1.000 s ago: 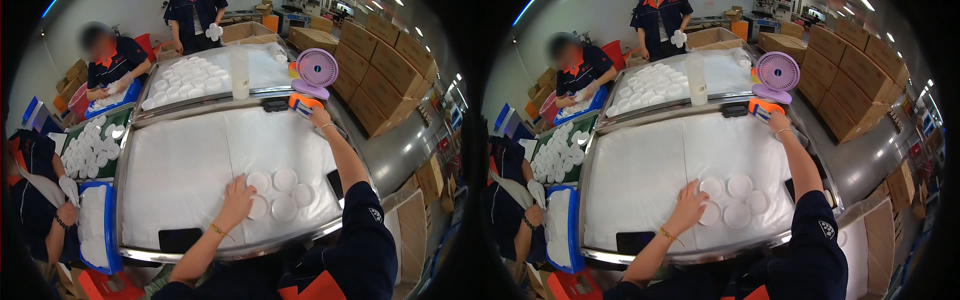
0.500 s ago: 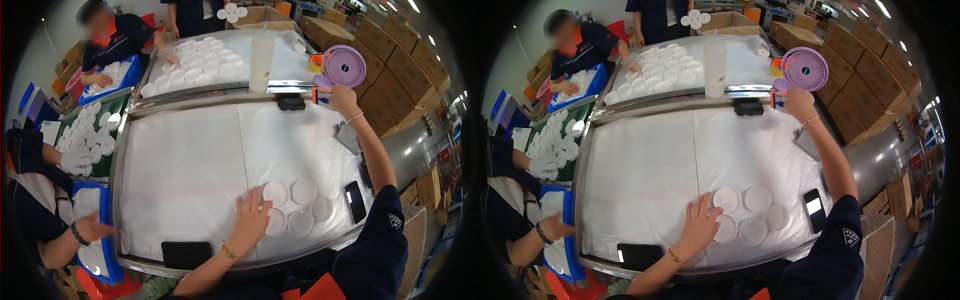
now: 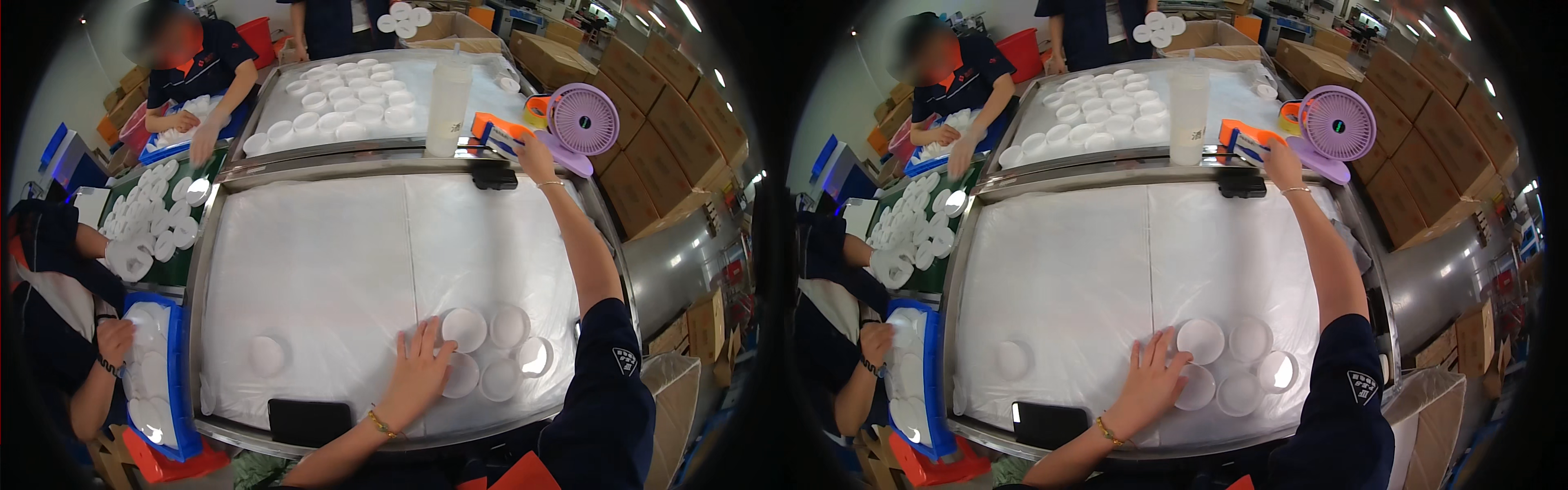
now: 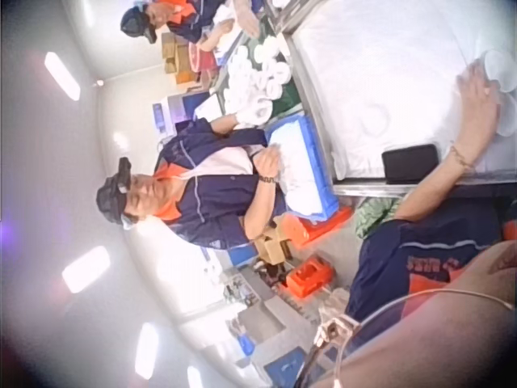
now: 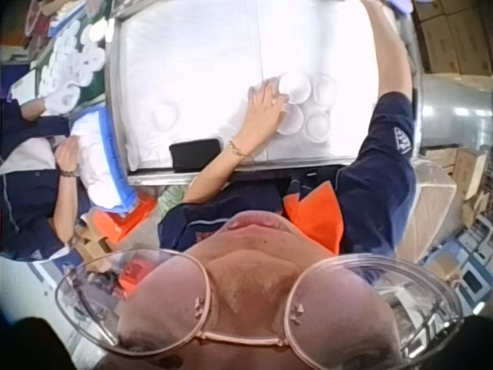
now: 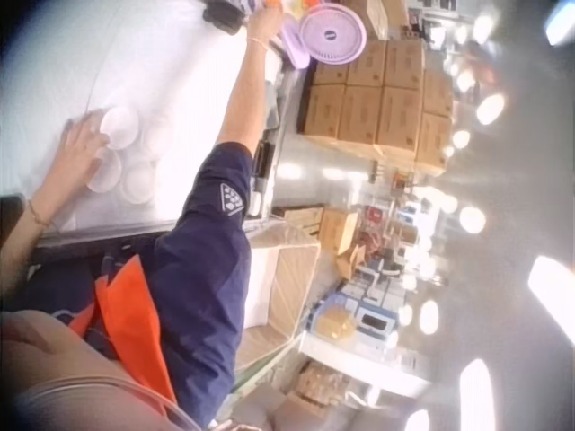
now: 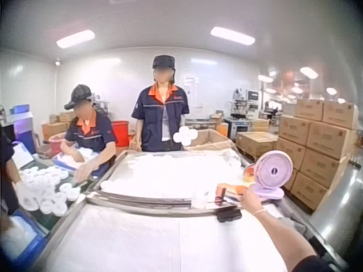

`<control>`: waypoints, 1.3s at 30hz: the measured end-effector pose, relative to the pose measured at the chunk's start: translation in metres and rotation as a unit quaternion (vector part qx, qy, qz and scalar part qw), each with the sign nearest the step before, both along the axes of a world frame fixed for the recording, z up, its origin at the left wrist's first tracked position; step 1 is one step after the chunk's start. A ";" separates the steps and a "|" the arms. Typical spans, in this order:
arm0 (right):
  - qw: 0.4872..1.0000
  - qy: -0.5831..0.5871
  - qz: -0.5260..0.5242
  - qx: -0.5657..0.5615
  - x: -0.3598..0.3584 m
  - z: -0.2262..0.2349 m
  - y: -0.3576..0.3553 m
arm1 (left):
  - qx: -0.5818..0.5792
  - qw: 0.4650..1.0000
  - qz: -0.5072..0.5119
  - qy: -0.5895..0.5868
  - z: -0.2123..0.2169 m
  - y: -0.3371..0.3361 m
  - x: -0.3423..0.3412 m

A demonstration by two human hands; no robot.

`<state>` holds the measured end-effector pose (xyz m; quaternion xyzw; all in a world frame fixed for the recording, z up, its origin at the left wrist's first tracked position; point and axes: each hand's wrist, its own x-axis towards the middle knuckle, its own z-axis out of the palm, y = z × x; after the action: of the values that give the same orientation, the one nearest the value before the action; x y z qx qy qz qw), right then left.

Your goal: Inspecting white plastic lids for defects, wiping them with a cloth, and packing them into a large shipping box.

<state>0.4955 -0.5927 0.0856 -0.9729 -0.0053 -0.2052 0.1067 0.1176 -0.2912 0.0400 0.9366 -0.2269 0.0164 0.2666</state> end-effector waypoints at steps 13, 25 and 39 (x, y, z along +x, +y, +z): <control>0.974 0.083 0.207 0.028 -0.211 0.036 -0.001 | -0.024 0.999 0.001 -0.022 -0.004 0.000 0.003; 0.952 0.191 0.236 0.029 -0.401 -0.014 0.053 | -0.057 0.997 -0.004 -0.049 -0.013 0.009 0.016; 0.963 0.162 0.213 0.027 -0.439 -0.017 0.028 | 0.006 0.890 0.457 0.005 -0.017 0.141 0.005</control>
<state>0.0563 -0.5648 0.0683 -0.9663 -0.1894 -0.0174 0.1736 0.1222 -0.1507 0.0227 0.9385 0.2271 0.1302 0.2253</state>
